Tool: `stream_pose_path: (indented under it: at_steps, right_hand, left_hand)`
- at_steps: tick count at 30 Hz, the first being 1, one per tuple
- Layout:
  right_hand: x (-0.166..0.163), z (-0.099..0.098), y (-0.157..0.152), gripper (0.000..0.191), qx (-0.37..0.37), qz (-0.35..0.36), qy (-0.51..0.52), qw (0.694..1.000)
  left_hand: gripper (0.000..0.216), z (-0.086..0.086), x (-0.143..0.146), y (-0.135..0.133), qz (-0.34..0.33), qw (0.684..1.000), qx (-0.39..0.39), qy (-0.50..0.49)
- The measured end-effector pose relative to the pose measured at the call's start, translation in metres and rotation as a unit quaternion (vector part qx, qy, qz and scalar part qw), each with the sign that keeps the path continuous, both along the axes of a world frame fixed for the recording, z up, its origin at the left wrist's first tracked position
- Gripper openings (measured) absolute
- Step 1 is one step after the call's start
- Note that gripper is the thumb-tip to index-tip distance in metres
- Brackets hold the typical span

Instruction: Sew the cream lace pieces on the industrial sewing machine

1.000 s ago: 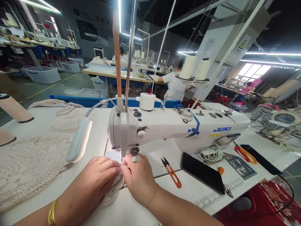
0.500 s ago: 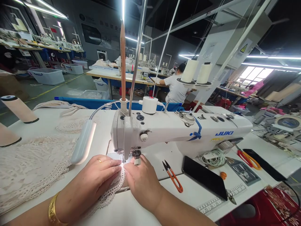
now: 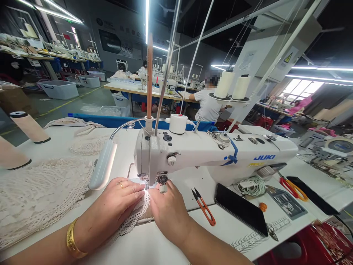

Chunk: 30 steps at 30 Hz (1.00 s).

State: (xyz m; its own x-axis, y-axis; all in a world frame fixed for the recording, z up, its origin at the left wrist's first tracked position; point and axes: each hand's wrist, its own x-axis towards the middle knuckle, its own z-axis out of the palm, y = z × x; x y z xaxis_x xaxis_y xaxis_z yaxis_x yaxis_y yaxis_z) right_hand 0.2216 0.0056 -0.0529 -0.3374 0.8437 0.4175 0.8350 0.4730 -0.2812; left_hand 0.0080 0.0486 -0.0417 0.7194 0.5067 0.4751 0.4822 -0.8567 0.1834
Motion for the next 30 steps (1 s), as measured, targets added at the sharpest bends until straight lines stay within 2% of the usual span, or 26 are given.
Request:
stream_pose_path:
  at_steps: [7,11,17,30]
  right_hand:
    - [-0.001,-0.003,-0.004,0.023,0.029,0.030,-0.031,0.999]
    - [-0.001,-0.004,-0.006,0.023,0.041,0.036,-0.038,0.998]
    - [0.001,-0.003,-0.008,0.020,0.065,0.038,-0.023,0.997]
    - [0.000,-0.002,-0.004,0.020,0.043,0.021,-0.039,0.998]
  left_hand:
    - [0.034,0.006,0.000,-0.015,0.016,0.999,0.035,0.022]
    - [0.026,0.006,0.000,-0.019,0.011,0.999,0.023,0.041]
    - [0.025,0.005,-0.001,-0.015,-0.008,0.999,0.023,0.027]
    - [0.029,0.004,-0.001,-0.005,-0.021,1.000,0.003,-0.001]
